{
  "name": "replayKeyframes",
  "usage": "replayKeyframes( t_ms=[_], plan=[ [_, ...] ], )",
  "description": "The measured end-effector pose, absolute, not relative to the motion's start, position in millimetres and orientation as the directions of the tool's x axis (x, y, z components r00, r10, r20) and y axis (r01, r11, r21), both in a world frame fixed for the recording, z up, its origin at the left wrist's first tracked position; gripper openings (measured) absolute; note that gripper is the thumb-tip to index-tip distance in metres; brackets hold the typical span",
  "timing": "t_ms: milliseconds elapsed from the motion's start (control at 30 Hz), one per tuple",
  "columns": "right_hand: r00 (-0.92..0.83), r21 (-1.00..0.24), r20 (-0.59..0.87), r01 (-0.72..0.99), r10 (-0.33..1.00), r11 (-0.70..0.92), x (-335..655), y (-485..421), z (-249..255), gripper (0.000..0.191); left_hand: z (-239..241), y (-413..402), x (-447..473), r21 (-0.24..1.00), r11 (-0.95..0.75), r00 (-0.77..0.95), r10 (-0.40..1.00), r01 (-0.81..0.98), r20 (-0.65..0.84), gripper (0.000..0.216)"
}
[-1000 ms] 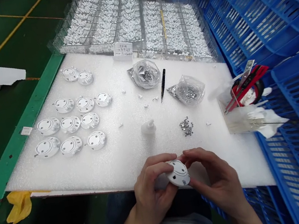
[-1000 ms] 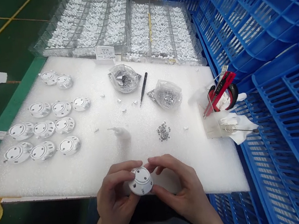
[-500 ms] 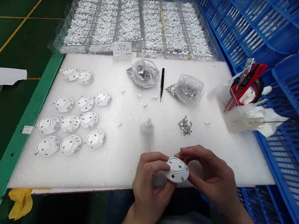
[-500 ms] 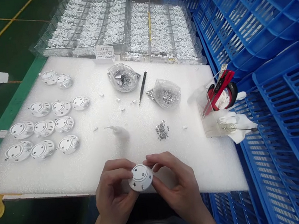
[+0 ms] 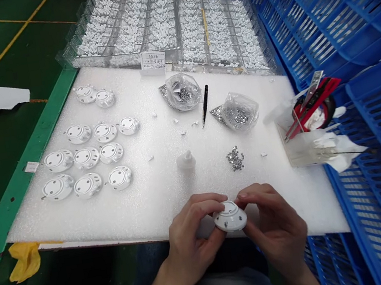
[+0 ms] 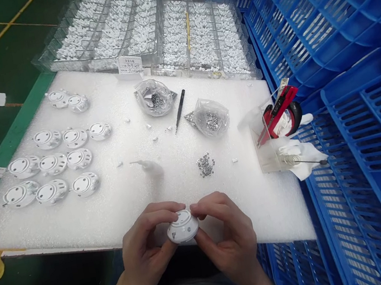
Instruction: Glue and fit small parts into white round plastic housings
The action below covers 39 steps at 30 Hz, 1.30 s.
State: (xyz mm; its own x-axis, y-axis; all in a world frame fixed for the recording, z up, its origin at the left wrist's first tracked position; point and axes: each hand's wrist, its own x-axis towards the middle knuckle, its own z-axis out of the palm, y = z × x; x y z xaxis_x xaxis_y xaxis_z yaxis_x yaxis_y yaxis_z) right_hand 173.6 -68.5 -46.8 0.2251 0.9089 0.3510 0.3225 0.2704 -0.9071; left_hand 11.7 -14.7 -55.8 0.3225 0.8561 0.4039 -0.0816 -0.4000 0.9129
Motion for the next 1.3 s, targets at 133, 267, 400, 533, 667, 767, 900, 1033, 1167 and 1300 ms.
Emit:
replayKeyframes(
  t_ms=[133, 267, 400, 533, 667, 767, 900, 1033, 1167, 1300],
  plan=[
    [0.198, -0.91, 0.306, 0.349, 0.931, 0.224, 175, -66, -46, 0.03, -55, -13, 8, 0.928, -0.347, 0.351, 0.859, -0.135, 0.372, 0.014],
    [0.156, -0.899, 0.287, 0.384, 0.945, 0.209, 174, -65, -42, 0.025, -52, -11, 4, 0.933, -0.341, 0.364, 0.859, -0.117, 0.36, 0.011],
    [0.173, -0.892, 0.306, 0.396, 0.936, 0.218, 172, -65, -42, 0.015, -50, -11, 5, 0.915, -0.401, 0.363, 0.846, -0.052, 0.391, 0.012],
    [0.212, -0.893, 0.315, 0.397, 0.925, 0.213, 173, -66, -44, 0.011, -49, -12, 11, 0.911, -0.412, 0.346, 0.854, -0.009, 0.389, 0.015],
    [0.216, -0.899, 0.309, 0.385, 0.926, 0.21, 171, -63, -44, 0.01, -42, -13, 11, 0.924, -0.381, 0.347, 0.871, 0.027, 0.349, 0.028],
    [0.166, -0.883, 0.342, 0.394, 0.925, 0.256, 166, -57, -42, 0.012, -36, -11, 4, 0.892, -0.442, 0.341, 0.856, 0.093, 0.388, 0.035],
    [0.096, -0.804, 0.422, 0.499, 0.901, 0.324, 158, -45, -41, 0.024, -33, -4, -11, 0.829, -0.52, 0.329, 0.835, 0.207, 0.442, 0.026],
    [0.034, -0.772, 0.436, 0.528, 0.899, 0.355, 151, -36, -42, 0.037, -37, 6, -22, 0.842, -0.503, 0.285, 0.851, 0.195, 0.442, 0.022],
    [0.068, -0.828, 0.394, 0.459, 0.917, 0.322, 149, -32, -44, 0.032, -42, 13, -24, 0.86, -0.489, 0.27, 0.856, 0.145, 0.441, 0.021],
    [0.074, -0.855, 0.353, 0.43, 0.933, 0.289, 149, -30, -43, 0.028, -44, 13, -24, 0.849, -0.507, 0.284, 0.845, 0.151, 0.454, 0.017]
  ],
)
